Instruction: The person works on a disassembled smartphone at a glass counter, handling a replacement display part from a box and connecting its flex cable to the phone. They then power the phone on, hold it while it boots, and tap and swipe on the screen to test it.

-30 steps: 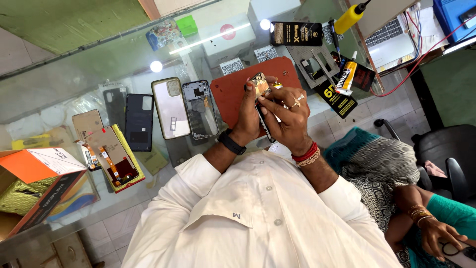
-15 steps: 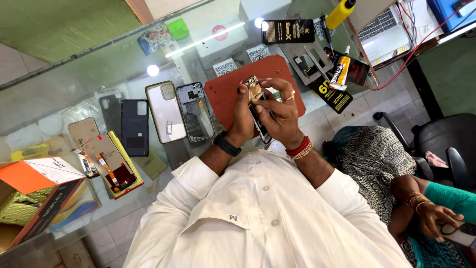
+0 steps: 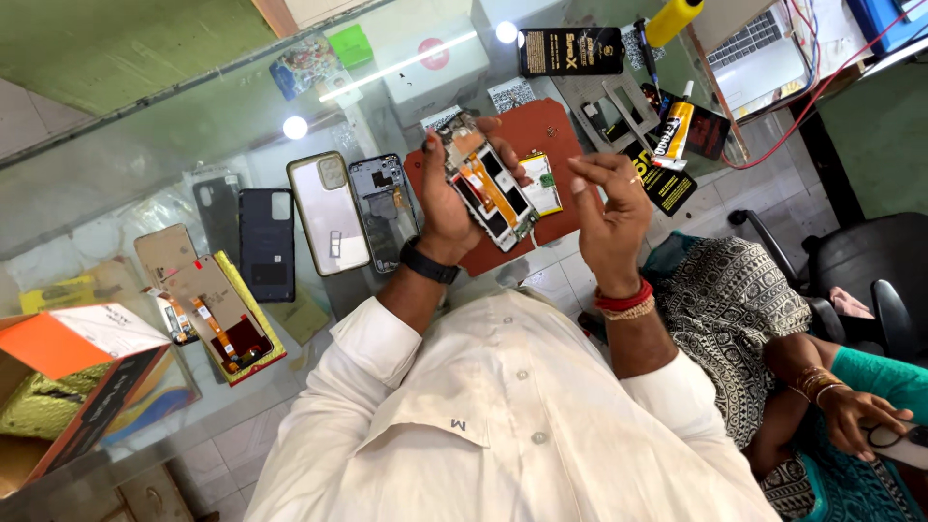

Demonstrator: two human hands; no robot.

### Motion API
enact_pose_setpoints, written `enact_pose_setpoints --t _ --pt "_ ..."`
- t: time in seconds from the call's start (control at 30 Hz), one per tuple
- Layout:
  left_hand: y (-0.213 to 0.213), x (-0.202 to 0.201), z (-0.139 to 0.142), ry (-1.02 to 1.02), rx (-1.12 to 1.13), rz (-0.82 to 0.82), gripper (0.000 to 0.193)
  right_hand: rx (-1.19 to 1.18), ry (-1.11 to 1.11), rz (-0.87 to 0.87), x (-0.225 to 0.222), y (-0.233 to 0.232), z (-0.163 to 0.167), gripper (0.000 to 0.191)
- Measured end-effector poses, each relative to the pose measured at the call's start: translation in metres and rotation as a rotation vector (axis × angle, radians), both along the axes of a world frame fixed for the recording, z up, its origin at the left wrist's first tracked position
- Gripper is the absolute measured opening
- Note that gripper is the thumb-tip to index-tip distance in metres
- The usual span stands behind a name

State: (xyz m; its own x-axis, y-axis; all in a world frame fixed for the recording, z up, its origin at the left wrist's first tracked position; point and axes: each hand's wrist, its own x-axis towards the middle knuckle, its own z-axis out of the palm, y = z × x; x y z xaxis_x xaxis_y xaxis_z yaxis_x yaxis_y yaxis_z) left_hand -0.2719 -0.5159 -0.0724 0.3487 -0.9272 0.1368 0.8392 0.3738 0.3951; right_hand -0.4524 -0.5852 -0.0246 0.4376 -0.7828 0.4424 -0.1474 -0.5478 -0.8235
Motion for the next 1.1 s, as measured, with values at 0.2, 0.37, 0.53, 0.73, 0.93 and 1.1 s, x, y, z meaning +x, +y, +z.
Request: enact_pose_setpoints --t 0.2,0.37,0.53,0.73,0.93,1.1 --pt "-0.005 -0.003 -0.008 0.056 0.014 -0.015 0.079 -0.342 0.248 0.122 0.001 0.028 0.022 0.033" --pt "-0.022 -0.005 -0.010 0.075 -0.032 -0.060 0.072 -0.587 0.254 0.280 0.009 0.027 0.031 0.038" --pt "-0.039 0.018 -0.009 0.084 0.048 0.083 0.065 -0.247 0.461 -0.041 0.000 -0.009 0.017 0.029" --pt "-0.056 0.036 -0.009 -0.004 0.114 0.342 0.063 -0.216 0.933 -0.008 0.023 -0.024 -0.013 0.072" --pt "-0.046 0.034 -0.014 0.098 0.080 0.262 0.068 -0.283 0.871 0.007 0.033 -0.029 -0.026 0.065" --pt "-0.042 0.038 -0.011 0.057 0.055 0.237 0.068 -0.235 0.867 0.043 0.030 -0.036 -0.023 0.064"
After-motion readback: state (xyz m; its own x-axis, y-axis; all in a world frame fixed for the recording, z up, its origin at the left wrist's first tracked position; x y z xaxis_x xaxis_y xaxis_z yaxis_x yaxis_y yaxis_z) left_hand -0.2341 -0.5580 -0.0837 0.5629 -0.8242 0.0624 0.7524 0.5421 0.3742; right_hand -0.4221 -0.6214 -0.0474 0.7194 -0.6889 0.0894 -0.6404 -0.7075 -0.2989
